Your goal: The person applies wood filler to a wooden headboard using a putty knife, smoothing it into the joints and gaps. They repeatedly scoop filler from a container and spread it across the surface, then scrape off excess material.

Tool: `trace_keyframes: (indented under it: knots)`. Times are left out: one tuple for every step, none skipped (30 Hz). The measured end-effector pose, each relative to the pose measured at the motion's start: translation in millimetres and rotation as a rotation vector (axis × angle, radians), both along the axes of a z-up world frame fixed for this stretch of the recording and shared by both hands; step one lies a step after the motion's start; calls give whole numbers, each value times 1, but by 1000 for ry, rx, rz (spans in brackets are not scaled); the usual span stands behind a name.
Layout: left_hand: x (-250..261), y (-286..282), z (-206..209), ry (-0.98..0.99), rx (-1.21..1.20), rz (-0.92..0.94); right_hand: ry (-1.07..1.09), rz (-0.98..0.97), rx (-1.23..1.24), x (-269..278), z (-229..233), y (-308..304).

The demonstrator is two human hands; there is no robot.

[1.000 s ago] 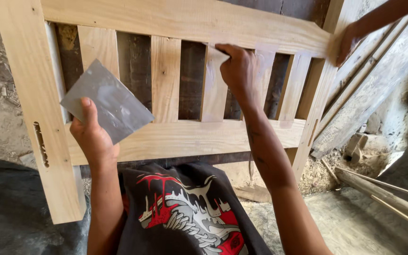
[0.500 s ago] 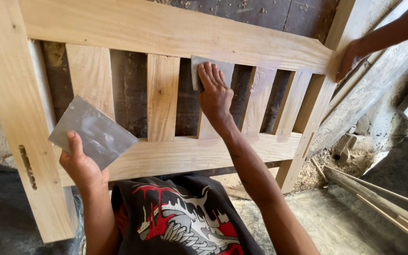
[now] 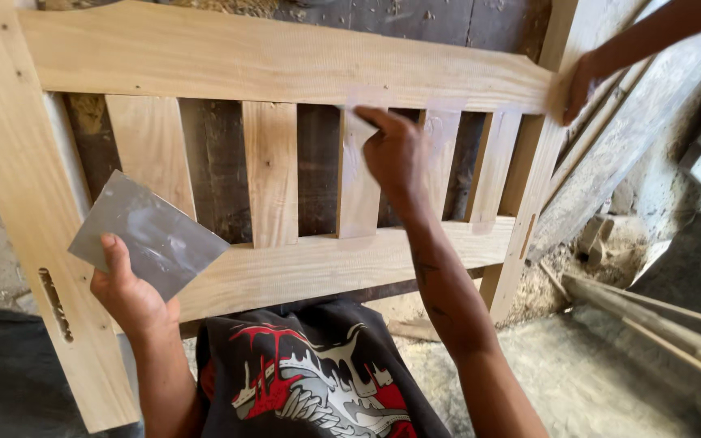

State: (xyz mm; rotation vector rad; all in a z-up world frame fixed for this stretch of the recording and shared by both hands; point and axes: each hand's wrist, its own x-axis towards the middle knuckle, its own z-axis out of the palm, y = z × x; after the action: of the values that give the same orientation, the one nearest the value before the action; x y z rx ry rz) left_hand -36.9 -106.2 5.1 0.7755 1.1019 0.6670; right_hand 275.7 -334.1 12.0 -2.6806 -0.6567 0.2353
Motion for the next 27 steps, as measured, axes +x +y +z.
trace_keyframes:
  knots:
    - [-2, -1, 1, 7, 0, 7, -35, -5, 51, 13, 6, 2]
    - [-8, -1, 3, -1, 8, 23, -78, 21, 52, 21, 8, 6]
    - [-13, -1, 4, -10, 16, 40, -121, 46, 54, 29, 7, 12]
    - [-14, 2, 3, -23, 17, 38, -169, 54, 48, 33, 4, 14]
    - [-16, 4, 3, -14, 19, 37, -163, 81, 54, 34, -1, 18]
    - [-16, 5, 2, -10, 22, 43, -163, 113, 60, 36, -8, 22]
    - [-15, 6, 0, -7, 24, 48, -163, 146, 66, 35, -14, 24]
    - [-18, 5, 1, -15, 29, 57, -262, 185, 84, 32, -22, 27]
    - [-20, 5, 0, -23, 34, 66, -361, 224, 104, 26, -29, 27]
    - [-24, 5, 1, -15, 33, 74, -442, 262, 119, 16, -35, 25]
    - [-24, 5, -1, -8, 24, 87, -429, 257, 114, 12, -40, 22]
    - [-27, 5, 0, 1, 12, 91, -413, 244, 103, 2, -43, 15]
    - [-32, 1, 4, 11, -1, 95, -398, 231, 93, -9, -44, 8]
    - [-30, 2, 3, 23, -7, 88, -402, 230, 89, -12, -45, 5]
    - [-28, 3, 3, 35, -13, 81, -407, 230, 86, -15, -43, 1]
    - [-22, 5, 2, 38, -11, 79, -420, 232, 91, -12, -41, 0]
    - [-16, 6, 1, 15, 1, 71, -344, 237, 25, -6, -39, -1]
    - [-16, 4, 3, 7, 0, 63, -251, 243, -51, -4, -36, -6]
    - [-16, 2, 4, -1, 0, 55, -158, 249, -126, 0, -33, -11]
    - [-15, 2, 5, -10, -1, 42, -190, 238, -79, 4, -31, -16]
    - [-15, 2, 5, -19, -3, 29, -222, 227, -31, 12, -28, -21]
    - [-12, 3, 3, -33, 3, 32, -261, 231, 25, 27, -28, -20]
    - [-8, 5, 1, -33, 4, 37, -332, 227, 25, 43, -29, -18]
    - [-9, 5, 2, -24, 2, 40, -395, 220, 25, 54, -31, -15]
    - [-10, 6, 2, -16, 1, 44, -458, 214, 25, 63, -35, -12]
    - [-10, 7, 1, -3, 2, 39, -415, 168, -47, 67, -40, -12]
    - [-11, 8, 1, 9, 3, 34, -370, 122, -117, 67, -45, -13]
